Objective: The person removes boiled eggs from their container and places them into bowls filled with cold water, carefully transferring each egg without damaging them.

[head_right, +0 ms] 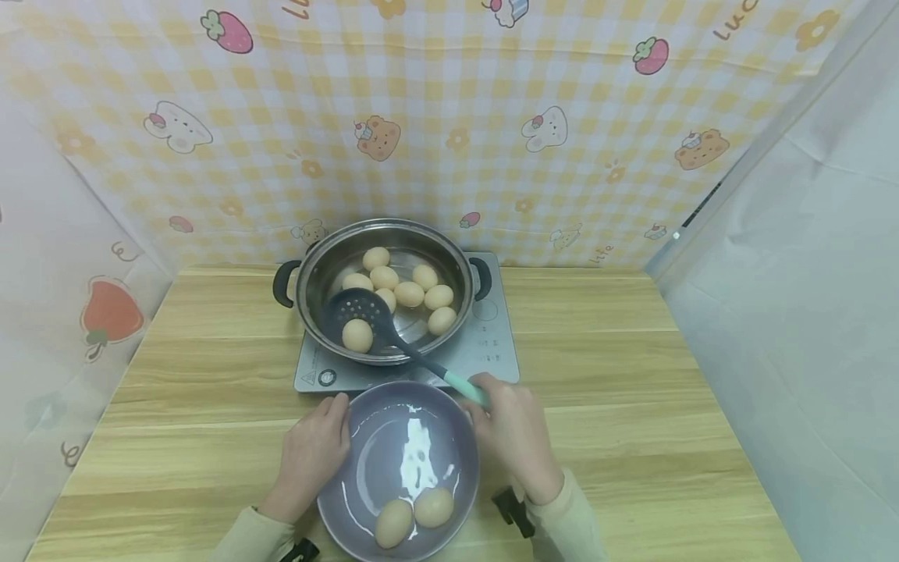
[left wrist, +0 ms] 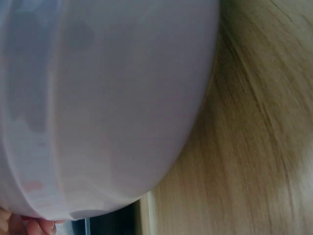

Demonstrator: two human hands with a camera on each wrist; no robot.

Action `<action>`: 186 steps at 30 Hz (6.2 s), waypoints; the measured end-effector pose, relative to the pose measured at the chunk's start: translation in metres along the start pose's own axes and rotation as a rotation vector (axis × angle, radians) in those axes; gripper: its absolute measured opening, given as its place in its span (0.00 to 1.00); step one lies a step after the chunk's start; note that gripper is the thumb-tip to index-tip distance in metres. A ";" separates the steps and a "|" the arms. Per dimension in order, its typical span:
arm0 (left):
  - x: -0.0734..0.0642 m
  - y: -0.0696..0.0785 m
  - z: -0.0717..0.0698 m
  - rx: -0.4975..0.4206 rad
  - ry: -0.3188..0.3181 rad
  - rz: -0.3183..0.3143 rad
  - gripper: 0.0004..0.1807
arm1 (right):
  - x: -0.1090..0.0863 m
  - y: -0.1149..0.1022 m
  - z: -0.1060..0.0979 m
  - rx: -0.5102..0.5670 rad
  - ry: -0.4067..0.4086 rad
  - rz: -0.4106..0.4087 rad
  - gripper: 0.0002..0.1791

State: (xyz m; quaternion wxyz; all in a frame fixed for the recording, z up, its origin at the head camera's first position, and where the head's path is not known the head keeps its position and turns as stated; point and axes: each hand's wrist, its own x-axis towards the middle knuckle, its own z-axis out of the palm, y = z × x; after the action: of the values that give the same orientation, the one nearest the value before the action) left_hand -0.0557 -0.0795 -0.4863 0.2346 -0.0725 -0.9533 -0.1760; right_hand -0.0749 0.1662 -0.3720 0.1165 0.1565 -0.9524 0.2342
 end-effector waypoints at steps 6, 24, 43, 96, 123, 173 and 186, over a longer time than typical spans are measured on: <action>0.000 0.000 0.000 0.000 0.024 0.008 0.05 | 0.002 0.007 -0.010 0.034 -0.026 0.056 0.11; -0.001 -0.001 0.001 0.000 0.015 0.006 0.05 | -0.008 0.022 -0.048 0.024 -0.053 0.127 0.08; 0.000 0.000 0.000 0.001 0.003 -0.004 0.05 | -0.037 0.048 -0.087 -0.015 -0.111 0.163 0.06; 0.000 -0.001 0.001 -0.002 0.010 0.009 0.05 | -0.051 0.101 -0.090 -0.039 -0.249 -0.083 0.17; 0.001 -0.001 0.000 -0.006 -0.021 -0.012 0.05 | -0.048 0.101 -0.094 0.139 -0.143 -0.116 0.19; 0.000 0.000 -0.001 -0.019 -0.042 -0.031 0.06 | -0.006 0.018 -0.005 -0.066 -0.008 -0.067 0.13; 0.000 -0.001 -0.001 -0.018 -0.044 -0.029 0.06 | -0.005 0.012 -0.011 -0.098 -0.035 -0.051 0.12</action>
State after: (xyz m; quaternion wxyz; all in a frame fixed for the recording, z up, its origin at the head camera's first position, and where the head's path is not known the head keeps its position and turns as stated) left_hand -0.0556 -0.0804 -0.4856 0.2104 -0.0646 -0.9575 -0.1865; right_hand -0.0732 0.1828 -0.3687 0.1132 0.1789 -0.9604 0.1814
